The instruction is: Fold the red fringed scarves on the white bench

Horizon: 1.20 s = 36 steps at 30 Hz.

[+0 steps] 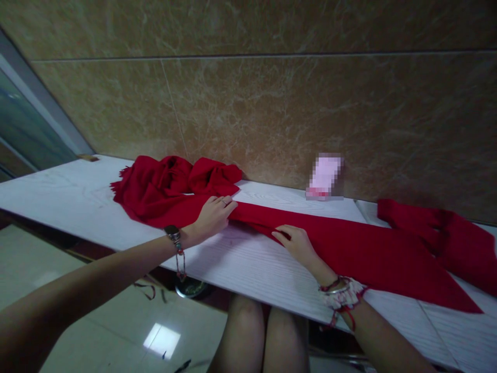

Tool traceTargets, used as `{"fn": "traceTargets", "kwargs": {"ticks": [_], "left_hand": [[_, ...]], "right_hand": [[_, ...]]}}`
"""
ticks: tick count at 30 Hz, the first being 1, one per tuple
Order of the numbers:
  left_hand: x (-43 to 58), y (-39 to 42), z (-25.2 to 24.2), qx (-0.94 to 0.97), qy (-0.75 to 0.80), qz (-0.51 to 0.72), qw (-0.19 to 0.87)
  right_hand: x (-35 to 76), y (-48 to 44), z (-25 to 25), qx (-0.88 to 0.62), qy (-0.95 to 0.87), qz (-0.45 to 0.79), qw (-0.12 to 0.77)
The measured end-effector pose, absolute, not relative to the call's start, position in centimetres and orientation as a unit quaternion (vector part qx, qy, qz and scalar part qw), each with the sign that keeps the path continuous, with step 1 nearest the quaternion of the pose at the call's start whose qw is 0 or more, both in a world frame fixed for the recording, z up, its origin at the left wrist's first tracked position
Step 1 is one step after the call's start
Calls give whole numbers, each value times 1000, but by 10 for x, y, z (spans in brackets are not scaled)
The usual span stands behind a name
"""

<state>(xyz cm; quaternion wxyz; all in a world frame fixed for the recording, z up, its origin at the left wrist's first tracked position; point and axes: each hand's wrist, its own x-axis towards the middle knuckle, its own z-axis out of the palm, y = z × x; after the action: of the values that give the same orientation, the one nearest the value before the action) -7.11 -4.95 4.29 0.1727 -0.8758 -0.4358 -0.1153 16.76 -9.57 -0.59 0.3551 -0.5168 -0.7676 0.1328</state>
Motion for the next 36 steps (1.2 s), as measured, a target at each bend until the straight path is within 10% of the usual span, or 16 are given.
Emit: {"fn": "traceTargets", "kwargs": {"ticks": [14,22,36], "left_hand": [[-149,-3,90,-872,-453,-28,-182],[-141,-25,56,-934,-317,-34,163],[-129,-43,45,-860,-352,-154,335]], "right_hand": [[171,-92,-4,-525,-753,182,354],[170,-92,-7,-511,-763,167,358],[170,-93,-3,-530,-747,174,362]]}}
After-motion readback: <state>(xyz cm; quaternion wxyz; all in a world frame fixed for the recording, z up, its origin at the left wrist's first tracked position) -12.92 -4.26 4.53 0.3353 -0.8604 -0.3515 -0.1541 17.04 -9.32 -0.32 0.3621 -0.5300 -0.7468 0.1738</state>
